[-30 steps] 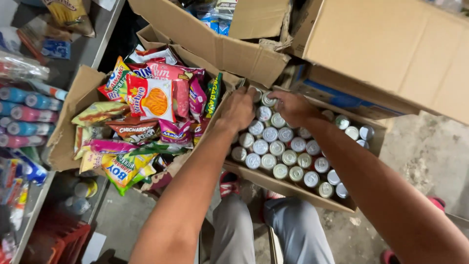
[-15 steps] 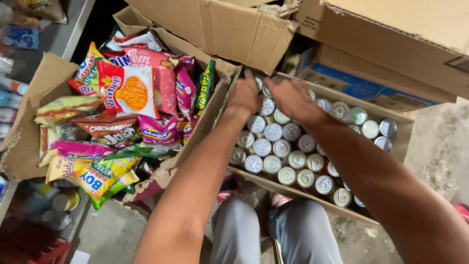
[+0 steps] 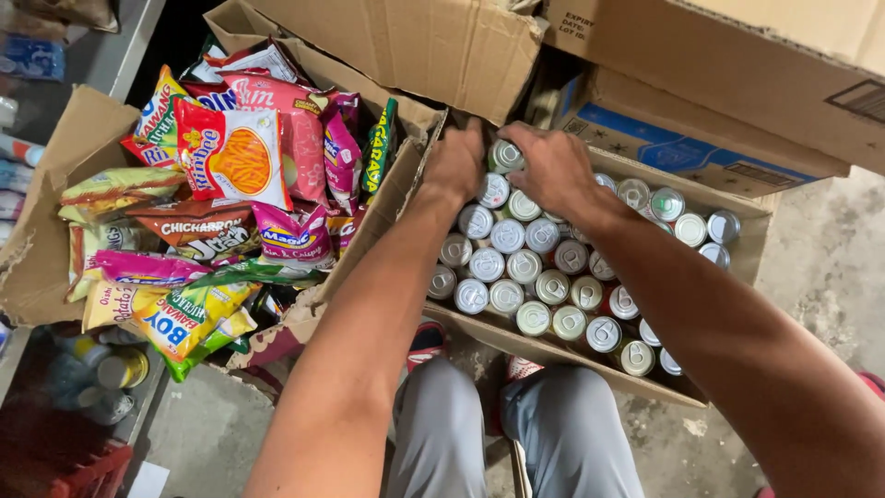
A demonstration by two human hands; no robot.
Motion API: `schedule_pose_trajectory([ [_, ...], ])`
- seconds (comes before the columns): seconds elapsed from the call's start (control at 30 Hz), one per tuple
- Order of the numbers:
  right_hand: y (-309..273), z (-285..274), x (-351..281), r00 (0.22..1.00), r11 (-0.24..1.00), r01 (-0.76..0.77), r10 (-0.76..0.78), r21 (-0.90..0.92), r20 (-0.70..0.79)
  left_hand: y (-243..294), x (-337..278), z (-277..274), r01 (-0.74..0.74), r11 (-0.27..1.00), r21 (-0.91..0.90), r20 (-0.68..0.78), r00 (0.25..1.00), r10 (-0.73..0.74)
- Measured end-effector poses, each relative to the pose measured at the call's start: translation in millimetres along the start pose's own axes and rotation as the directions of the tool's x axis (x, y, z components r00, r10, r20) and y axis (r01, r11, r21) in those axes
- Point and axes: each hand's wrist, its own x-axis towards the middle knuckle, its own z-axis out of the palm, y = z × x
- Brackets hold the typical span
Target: Transferring various canned food items from cardboard boxes onto grocery store shelves and organizing them.
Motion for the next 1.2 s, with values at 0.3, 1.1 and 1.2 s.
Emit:
schedule_pose_trajectory([
  [0.3, 20.6, -33.5, -28.9, 0.975, 0.584, 0.038, 0.157, 0.811, -0.159, -7.6, -71.6, -44.7, -0.358, 0.932, -0.055, -0.254, 0.908, 0.334],
  [1.1, -53.1, -120.5, -104.4, 0.934, -0.594, -0.271, 0.028, 0.757, 0.356, 64.2, -209.6, -101.1, 0.124, -0.448, -0.885, 0.096, 0.992, 0.085],
  [1.2, -77.9, -164.7, -94.1, 0.886, -0.538, -0.339, 0.092, 0.772, 0.454, 80.0, -210.6, -131.7, 0.13, -0.468, -0.874, 0.105, 0.991, 0.08],
])
